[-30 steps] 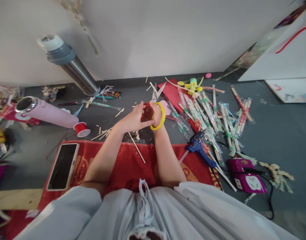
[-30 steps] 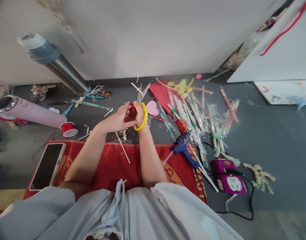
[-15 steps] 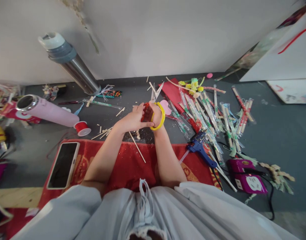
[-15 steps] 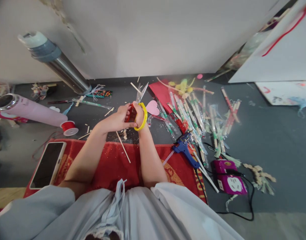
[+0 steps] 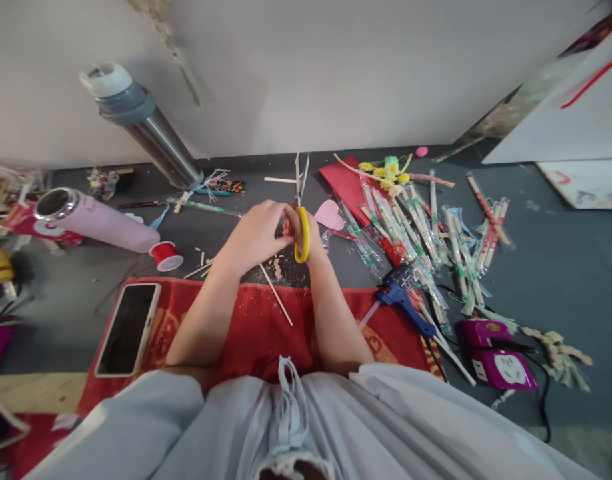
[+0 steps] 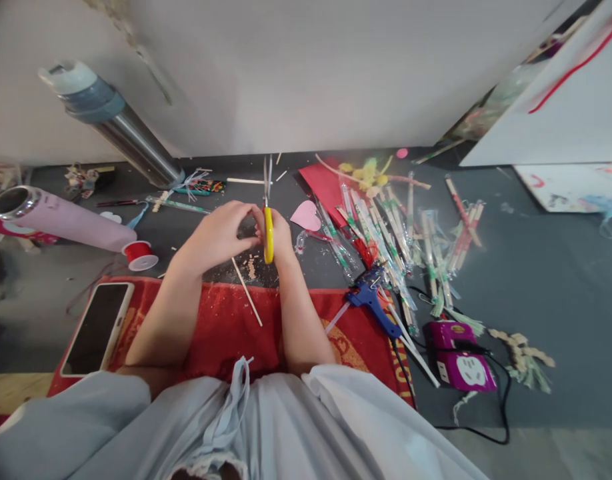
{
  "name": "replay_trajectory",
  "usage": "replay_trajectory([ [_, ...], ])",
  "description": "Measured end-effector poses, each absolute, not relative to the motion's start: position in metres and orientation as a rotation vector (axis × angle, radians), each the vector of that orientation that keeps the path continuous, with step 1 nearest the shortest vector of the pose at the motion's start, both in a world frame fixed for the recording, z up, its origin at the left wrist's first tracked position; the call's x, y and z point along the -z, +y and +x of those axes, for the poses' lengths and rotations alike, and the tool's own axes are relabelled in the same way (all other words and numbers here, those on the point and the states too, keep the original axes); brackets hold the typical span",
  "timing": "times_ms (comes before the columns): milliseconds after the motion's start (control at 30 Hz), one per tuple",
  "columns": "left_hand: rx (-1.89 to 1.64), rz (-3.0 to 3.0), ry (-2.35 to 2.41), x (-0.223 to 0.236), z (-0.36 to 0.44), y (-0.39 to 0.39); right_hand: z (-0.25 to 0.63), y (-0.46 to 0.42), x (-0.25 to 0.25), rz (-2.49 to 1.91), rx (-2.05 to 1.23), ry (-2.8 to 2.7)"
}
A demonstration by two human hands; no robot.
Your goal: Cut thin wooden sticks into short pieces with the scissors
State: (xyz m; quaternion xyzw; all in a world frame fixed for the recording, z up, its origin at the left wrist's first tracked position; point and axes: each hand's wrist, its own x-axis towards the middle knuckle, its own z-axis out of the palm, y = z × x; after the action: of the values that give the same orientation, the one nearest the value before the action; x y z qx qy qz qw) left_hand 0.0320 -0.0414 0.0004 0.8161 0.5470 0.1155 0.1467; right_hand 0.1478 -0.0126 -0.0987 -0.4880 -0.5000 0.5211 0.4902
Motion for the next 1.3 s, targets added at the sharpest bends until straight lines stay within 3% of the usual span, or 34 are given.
replay_trajectory([
  [300,-0.937,2.483,1.895,-0.008,0.016,-0.037,0.142,-0.022,0.086,-1.341,-0.864,-1.496],
  [567,-0.858,2.446,1.91,0.003,0.005,-0.026,0.137,-0.022,0.093,-1.289,-0.673,-1.616],
  [1300,-0.781,2.222,1.969,-0.012,-0.001,-0.031,0.133,-0.027,0.096,-1.197,-0.796,-1.688],
])
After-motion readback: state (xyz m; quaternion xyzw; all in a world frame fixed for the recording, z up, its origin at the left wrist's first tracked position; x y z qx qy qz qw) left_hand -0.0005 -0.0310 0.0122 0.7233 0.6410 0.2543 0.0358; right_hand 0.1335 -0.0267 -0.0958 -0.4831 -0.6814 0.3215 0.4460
